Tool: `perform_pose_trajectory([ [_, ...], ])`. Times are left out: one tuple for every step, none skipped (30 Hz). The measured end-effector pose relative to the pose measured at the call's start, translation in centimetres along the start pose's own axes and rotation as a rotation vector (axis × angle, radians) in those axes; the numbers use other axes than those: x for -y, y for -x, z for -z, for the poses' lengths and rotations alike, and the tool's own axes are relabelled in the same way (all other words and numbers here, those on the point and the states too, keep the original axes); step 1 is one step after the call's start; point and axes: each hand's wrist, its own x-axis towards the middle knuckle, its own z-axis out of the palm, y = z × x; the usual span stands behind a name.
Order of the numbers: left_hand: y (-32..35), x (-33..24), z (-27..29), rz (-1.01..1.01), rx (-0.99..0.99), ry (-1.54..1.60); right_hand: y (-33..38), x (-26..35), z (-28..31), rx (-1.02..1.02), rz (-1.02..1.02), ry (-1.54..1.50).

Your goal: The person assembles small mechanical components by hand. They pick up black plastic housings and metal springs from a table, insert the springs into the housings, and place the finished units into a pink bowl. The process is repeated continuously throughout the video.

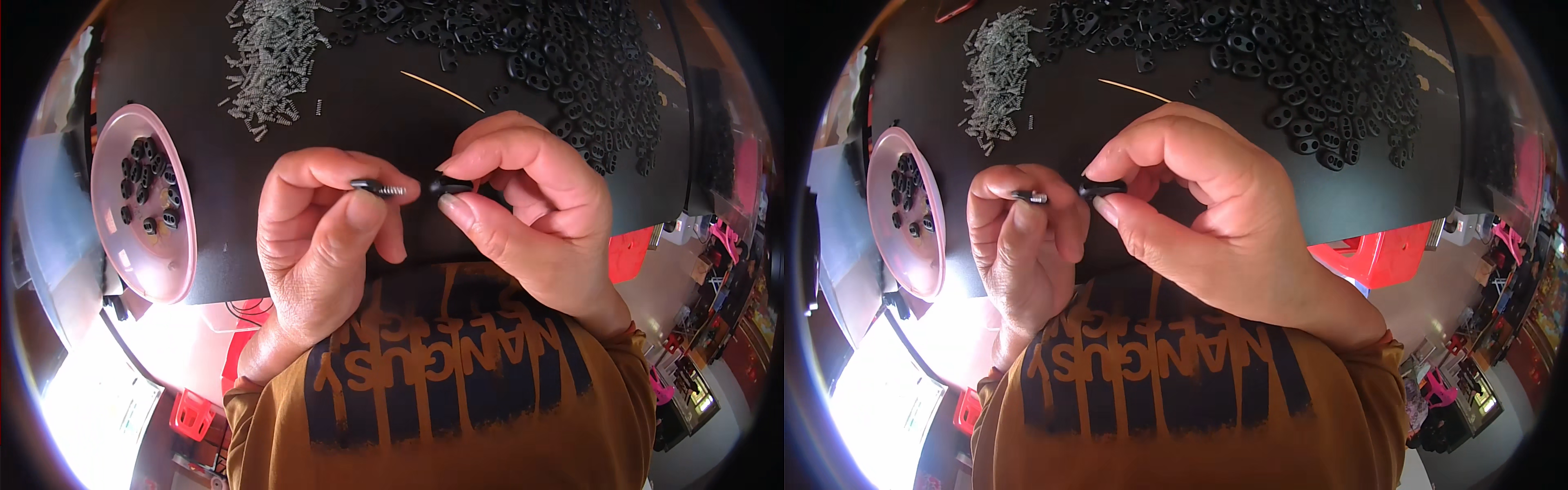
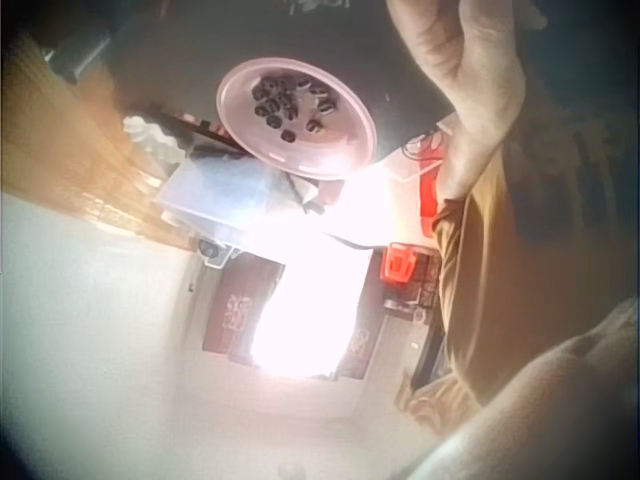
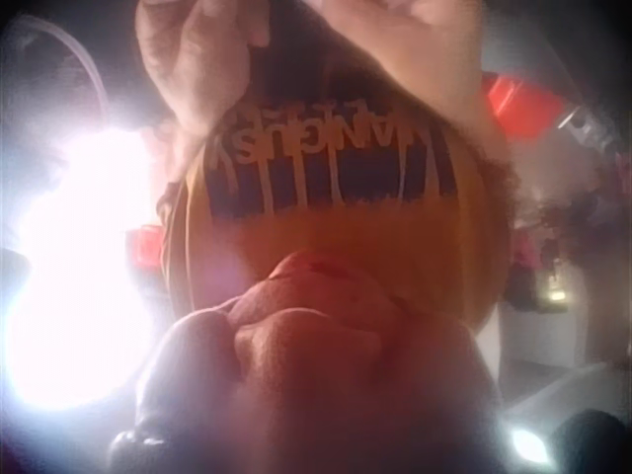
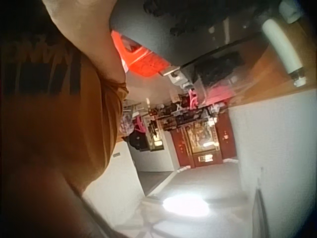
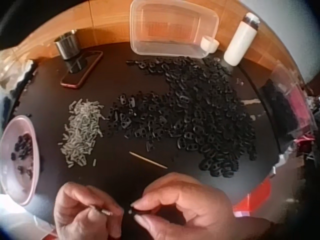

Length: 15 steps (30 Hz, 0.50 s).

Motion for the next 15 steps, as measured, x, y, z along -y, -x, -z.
perform_pose_trajectory([
  [0.0, -0.1, 0.0, -0.005, -0.018, -0.002, 0.0, 0.1, -0.1, -0.01, -0.025, -0.049],
  [0.0, -0.1, -0.1, -0.01, -0.035, -0.004, 0.0, 0.2, -0.2, -0.023, -0.087, -0.143],
  [-0.1, 0.0, -0.1, -0.021, -0.029, -0.016, -0.1, 0.4, -0.3, -0.037, -0.15, -0.233],
  [-0.2, 0.0, -0.2, -0.032, -0.024, -0.028, -0.1, 0.5, -0.4, -0.052, -0.213, -0.324],
  [-0.3, 0.1, -0.2, -0.043, -0.018, -0.039, -0.2, 0.7, -0.5, -0.069, -0.247, -0.339],
  [-0.4, 0.0, -0.2, -0.048, -0.004, -0.034, -0.2, 0.9, -0.6, -0.086, -0.28, -0.358],
  [-0.5, 0.0, -0.2, -0.052, 0.01, -0.028, -0.2, 0.9, -0.7, -0.104, -0.314, -0.377],
  [-0.6, -0.1, -0.2, -0.057, 0.024, -0.023, -0.2, 0.9, -0.8, -0.108, -0.304, -0.375],
  [-0.7, -0.2, -0.4, -0.046, 0.027, -0.024, -0.3, 0.8, -0.8, -0.111, -0.295, -0.373],
  [-0.8, -0.4, -0.6, -0.035, 0.03, -0.025, -0.3, 0.7, -0.8, -0.115, -0.285, -0.371],
  [-0.9, -0.5, -0.7, -0.023, 0.033, -0.026, -0.4, 0.5, -0.8, -0.116, -0.267, -0.389],
  [-1.0, -0.4, -0.8, -0.011, 0.037, -0.008, -0.4, 0.1, -0.8, -0.118, -0.25, -0.405],
  [-1.0, -0.4, -0.8, 0.002, 0.04, 0.009, -0.4, -0.1, -0.8, -0.121, -0.232, -0.421],
  [-1.0, -0.3, -0.8, 0.014, 0.044, 0.027, -0.4, 0.0, -0.9, -0.117, -0.236, -0.428],
  [-1.0, -0.3, -0.8, 0.019, 0.053, 0.003, -0.4, 0.1, -1.0, -0.113, -0.241, -0.436],
])
